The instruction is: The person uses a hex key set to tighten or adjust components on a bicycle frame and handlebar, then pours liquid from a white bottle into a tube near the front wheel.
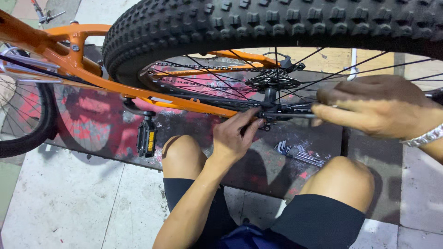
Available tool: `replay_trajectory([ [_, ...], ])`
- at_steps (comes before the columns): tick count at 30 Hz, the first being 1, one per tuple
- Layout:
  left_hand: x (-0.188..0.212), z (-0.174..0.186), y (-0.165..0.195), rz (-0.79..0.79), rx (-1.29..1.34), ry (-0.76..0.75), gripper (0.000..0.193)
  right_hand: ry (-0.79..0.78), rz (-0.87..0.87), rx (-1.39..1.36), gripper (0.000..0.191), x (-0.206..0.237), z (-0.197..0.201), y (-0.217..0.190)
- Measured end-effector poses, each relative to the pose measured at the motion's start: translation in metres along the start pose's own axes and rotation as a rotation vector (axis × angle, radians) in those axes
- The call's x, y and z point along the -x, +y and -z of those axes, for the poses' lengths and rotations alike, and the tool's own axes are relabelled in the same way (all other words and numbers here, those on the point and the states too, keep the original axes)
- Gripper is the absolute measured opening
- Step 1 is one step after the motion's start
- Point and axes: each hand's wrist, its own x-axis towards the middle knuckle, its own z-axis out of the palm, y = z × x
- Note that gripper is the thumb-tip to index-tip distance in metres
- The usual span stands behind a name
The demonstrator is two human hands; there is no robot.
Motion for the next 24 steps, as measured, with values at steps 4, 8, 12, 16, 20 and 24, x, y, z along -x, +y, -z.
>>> replay_trajectory([
  [4, 0.000, -0.002, 0.002, 0.054, -0.001, -0.017, 0.028, -0.064, -0.022, -0.016, 0.028, -0.008, -0.017, -0.001],
  [8, 0.002, -0.004, 0.003, 0.108, 0.051, -0.030, 0.029, 0.279, -0.242, -0.173, 0.012, -0.007, -0.032, -0.027],
  [12, 0.004, -0.006, 0.001, 0.085, 0.058, -0.007, 0.028, 0.282, -0.371, -0.204, 0.011, -0.012, -0.023, -0.045],
  [16, 0.008, -0.008, 0.000, 0.043, 0.045, -0.013, 0.030, -0.073, -0.478, -0.355, 0.020, -0.017, 0.012, -0.036],
  [20, 0.024, -0.014, 0.010, 0.271, 0.127, 0.036, 0.036, 0.032, -0.482, -0.298, 0.019, 0.009, 0.039, -0.039],
  [24, 0.051, -0.030, 0.027, 0.230, 0.251, 0.106, 0.016, -0.101, -0.725, -0.286, 0.022, 0.035, 0.006, -0.066],
])
